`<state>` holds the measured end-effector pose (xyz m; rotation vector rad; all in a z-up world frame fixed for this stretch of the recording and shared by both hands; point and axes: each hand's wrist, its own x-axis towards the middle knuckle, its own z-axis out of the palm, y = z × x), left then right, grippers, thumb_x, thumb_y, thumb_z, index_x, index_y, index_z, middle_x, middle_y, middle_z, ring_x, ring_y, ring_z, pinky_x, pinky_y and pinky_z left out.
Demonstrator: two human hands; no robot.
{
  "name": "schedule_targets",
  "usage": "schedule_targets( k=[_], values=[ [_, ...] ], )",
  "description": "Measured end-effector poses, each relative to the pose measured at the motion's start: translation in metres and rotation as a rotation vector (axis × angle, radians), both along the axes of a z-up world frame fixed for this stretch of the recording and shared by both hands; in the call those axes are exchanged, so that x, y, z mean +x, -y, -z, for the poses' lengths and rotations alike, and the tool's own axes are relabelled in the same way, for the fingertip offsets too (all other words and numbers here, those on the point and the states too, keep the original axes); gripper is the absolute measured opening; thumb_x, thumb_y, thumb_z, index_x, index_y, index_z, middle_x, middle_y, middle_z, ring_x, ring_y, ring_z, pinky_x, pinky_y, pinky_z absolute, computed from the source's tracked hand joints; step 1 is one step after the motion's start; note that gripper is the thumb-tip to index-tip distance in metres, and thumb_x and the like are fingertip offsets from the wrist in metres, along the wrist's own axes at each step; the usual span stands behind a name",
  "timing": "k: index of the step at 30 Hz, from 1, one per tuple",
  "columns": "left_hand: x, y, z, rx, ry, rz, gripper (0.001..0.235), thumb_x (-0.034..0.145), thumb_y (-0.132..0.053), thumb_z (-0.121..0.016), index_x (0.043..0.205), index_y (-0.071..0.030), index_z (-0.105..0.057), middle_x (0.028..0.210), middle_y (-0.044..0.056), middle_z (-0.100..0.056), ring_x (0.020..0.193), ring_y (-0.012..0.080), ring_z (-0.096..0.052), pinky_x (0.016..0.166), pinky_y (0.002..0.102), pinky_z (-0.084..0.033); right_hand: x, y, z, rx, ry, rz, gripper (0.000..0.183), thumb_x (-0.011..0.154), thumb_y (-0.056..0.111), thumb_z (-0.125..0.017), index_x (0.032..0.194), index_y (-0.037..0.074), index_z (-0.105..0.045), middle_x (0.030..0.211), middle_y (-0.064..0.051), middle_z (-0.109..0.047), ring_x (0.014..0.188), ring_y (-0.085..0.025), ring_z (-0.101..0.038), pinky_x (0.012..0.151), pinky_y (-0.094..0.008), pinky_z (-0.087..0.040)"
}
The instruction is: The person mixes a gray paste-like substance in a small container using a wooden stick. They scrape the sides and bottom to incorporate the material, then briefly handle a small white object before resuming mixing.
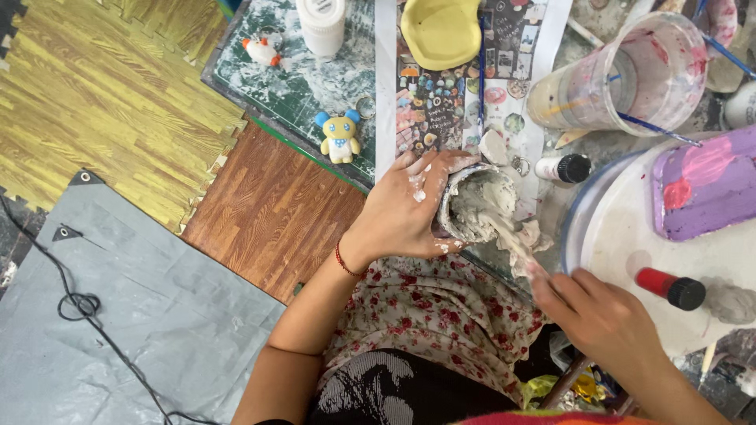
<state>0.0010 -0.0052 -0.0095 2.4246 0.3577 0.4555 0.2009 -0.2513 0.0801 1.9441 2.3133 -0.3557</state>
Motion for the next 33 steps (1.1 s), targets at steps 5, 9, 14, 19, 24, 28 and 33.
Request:
schedule_targets(
  k=[5,9,14,19,24,28,33],
  values=[
    [-0.002,-0.004,-0.012,-0.176,-0.018,-0.007,0.098,0.069,-0.051,-0.088,0.140,0.004,-0.048,0.132,0.020,-0.061,0.117,0.0357,-0.063,0.101,0.044,-0.047,0.020,0.031,-0.012,-0.036,-0.006,0.004,0.060,0.069,0.000,-0.071,0.128,0.009,-0.066,0.091,-0.002,-0.064,0.083,-0.020,-0.066,0.059,-0.031,-0.054],
    [0.000,-0.004,-0.014,-0.165,-0.025,-0.019,0.103,0.062,-0.051,-0.089,0.137,0.004,-0.045,0.133,0.020,-0.059,0.117,0.0372,-0.061,0.101,0.045,-0.046,0.028,0.042,-0.031,-0.057,0.019,0.060,0.072,0.070,0.004,-0.070,0.140,0.014,-0.064,0.092,-0.001,-0.058,0.088,-0.018,-0.065,0.069,-0.033,-0.055],
    [0.000,-0.003,-0.015,-0.130,0.014,-0.024,0.105,0.059,-0.050,-0.090,0.138,0.003,-0.045,0.136,0.018,-0.058,0.121,0.0366,-0.061,0.102,0.046,-0.045,0.024,0.024,-0.040,-0.273,0.051,0.096,0.079,0.071,0.009,-0.067,0.147,0.022,-0.052,0.095,0.001,-0.055,0.086,-0.013,-0.066,0.071,-0.031,-0.055],
    [0.001,-0.004,-0.010,-0.155,-0.036,-0.013,0.105,0.061,-0.054,-0.090,0.137,0.005,-0.047,0.132,0.019,-0.060,0.117,0.0370,-0.062,0.100,0.045,-0.046,0.021,-0.019,-0.035,-0.387,0.080,0.002,0.083,0.073,0.003,-0.063,0.154,0.016,-0.052,0.104,-0.001,-0.055,0.094,-0.015,-0.068,0.070,-0.030,-0.056],
    [-0.001,-0.002,-0.002,-0.098,-0.010,-0.023,0.109,0.065,-0.060,-0.089,0.132,0.014,-0.046,0.124,0.026,-0.061,0.112,0.0396,-0.063,0.099,0.046,-0.047,0.022,-0.078,-0.019,-0.142,-0.171,-0.051,0.058,0.076,0.008,-0.064,0.134,0.012,-0.061,0.116,-0.014,-0.068,0.093,-0.028,-0.074,0.070,-0.033,-0.060],
    [0.000,0.002,0.002,-0.072,-0.001,-0.035,0.112,0.063,-0.061,-0.089,0.129,0.018,-0.045,0.120,0.030,-0.062,0.109,0.0410,-0.064,0.098,0.045,-0.049,0.013,-0.091,-0.023,-0.253,-0.271,0.195,0.033,0.087,0.023,-0.070,0.118,0.012,-0.066,0.115,-0.016,-0.074,0.078,-0.029,-0.076,0.065,-0.037,-0.060],
    [0.009,0.010,0.000,-0.029,0.005,-0.141,0.108,0.067,-0.059,-0.090,0.135,0.012,-0.045,0.126,0.025,-0.061,0.119,0.0413,-0.062,0.102,0.047,-0.049,-0.005,-0.099,-0.033,-0.311,-0.411,0.745,0.030,0.092,0.023,-0.069,0.120,0.012,-0.064,0.094,-0.010,-0.079,0.067,-0.022,-0.074,0.057,-0.034,-0.055]
  ],
)
